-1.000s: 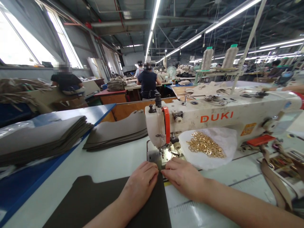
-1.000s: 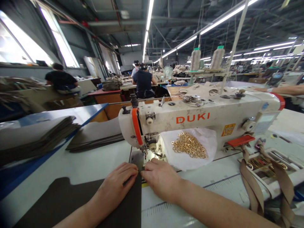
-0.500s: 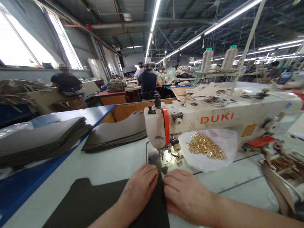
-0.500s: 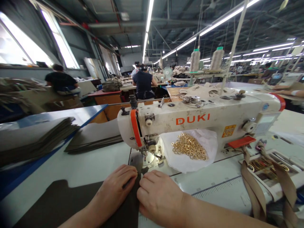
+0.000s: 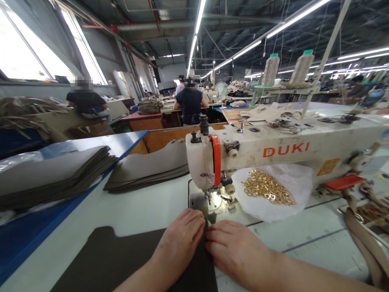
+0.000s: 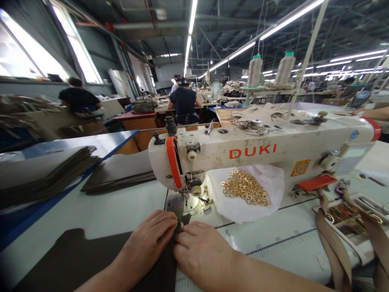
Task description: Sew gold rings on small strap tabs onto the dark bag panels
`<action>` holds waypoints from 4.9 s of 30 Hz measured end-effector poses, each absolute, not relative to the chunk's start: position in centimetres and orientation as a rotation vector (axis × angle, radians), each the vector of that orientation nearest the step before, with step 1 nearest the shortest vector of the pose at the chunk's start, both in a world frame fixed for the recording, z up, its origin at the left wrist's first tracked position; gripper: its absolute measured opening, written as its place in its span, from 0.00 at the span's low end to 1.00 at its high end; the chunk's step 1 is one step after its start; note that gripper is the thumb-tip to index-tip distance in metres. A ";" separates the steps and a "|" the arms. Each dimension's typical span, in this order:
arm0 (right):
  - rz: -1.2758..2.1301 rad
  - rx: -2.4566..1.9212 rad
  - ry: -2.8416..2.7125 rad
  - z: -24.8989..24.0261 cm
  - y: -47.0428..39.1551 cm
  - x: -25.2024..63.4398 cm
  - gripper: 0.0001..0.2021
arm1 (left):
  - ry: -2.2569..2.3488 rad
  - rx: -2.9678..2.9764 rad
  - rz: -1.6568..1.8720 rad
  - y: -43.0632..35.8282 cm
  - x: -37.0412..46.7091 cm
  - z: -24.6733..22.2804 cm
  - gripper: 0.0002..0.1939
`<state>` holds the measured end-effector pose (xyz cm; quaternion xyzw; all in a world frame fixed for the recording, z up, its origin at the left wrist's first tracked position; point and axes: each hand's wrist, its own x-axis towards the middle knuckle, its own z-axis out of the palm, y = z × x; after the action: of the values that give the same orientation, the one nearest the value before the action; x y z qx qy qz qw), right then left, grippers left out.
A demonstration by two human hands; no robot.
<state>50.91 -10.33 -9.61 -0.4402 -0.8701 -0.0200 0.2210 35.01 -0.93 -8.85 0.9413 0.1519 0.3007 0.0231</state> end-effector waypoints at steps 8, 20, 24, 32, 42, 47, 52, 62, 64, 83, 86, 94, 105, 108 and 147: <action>-0.066 -1.231 -2.394 -9.3 -10.4 50.7 0.06 | 0.464 2.926 0.923 -0.8 35.0 -8.9 0.13; -0.209 -1.360 -2.323 -9.3 -10.2 50.5 0.11 | 0.508 2.860 0.855 -1.1 34.7 -8.6 0.12; -0.302 -1.366 -2.351 -10.3 -10.0 50.4 0.08 | 0.503 2.857 0.859 -1.1 34.6 -8.8 0.13; -0.338 -1.391 -2.419 -10.4 -9.4 50.2 0.05 | 0.486 2.872 0.942 -1.0 34.4 -8.8 0.13; -0.332 -1.443 -2.501 -8.6 -7.5 52.8 0.03 | 0.481 2.830 1.009 1.4 37.2 -8.8 0.12; -0.286 -1.449 -2.465 -8.7 -6.9 53.2 0.03 | 0.503 2.803 1.023 2.4 37.8 -8.8 0.12; -0.284 -1.451 -2.447 -8.5 -6.8 53.3 0.04 | 0.490 2.782 1.104 2.8 37.8 -8.9 0.13; -0.311 -1.446 -2.441 -8.9 -6.5 53.5 0.04 | 0.510 2.779 1.105 2.9 38.0 -8.7 0.14; -0.343 -1.440 -2.445 -8.8 -6.6 53.5 0.04 | 0.500 2.783 1.119 3.0 38.0 -8.6 0.14; -0.221 -1.387 -2.390 -9.1 -7.6 53.2 0.09 | 0.579 2.773 0.930 2.6 37.1 -8.9 0.11; -0.209 -1.355 -2.412 -9.1 -7.8 53.3 0.09 | 0.627 2.830 0.867 2.0 36.4 -8.9 0.12; -0.228 -1.352 -2.470 -8.8 -7.8 53.2 0.09 | 0.533 3.128 0.626 1.5 35.6 -9.0 0.18; -0.226 -1.378 -2.490 -8.6 -7.3 53.1 0.07 | 0.504 3.170 0.642 2.1 35.3 -9.5 0.17; -0.229 -1.398 -2.491 -8.7 -7.2 53.0 0.07 | 0.512 3.125 0.667 2.2 35.4 -9.5 0.17; -0.168 -1.107 -2.605 -9.5 -8.7 51.7 0.10 | 0.712 3.028 0.800 -2.1 31.5 -8.9 0.18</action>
<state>51.72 -8.67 -9.45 -0.3859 -0.9080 -0.0584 0.1525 31.49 -2.08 -8.94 0.9422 0.2215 0.2490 -0.0350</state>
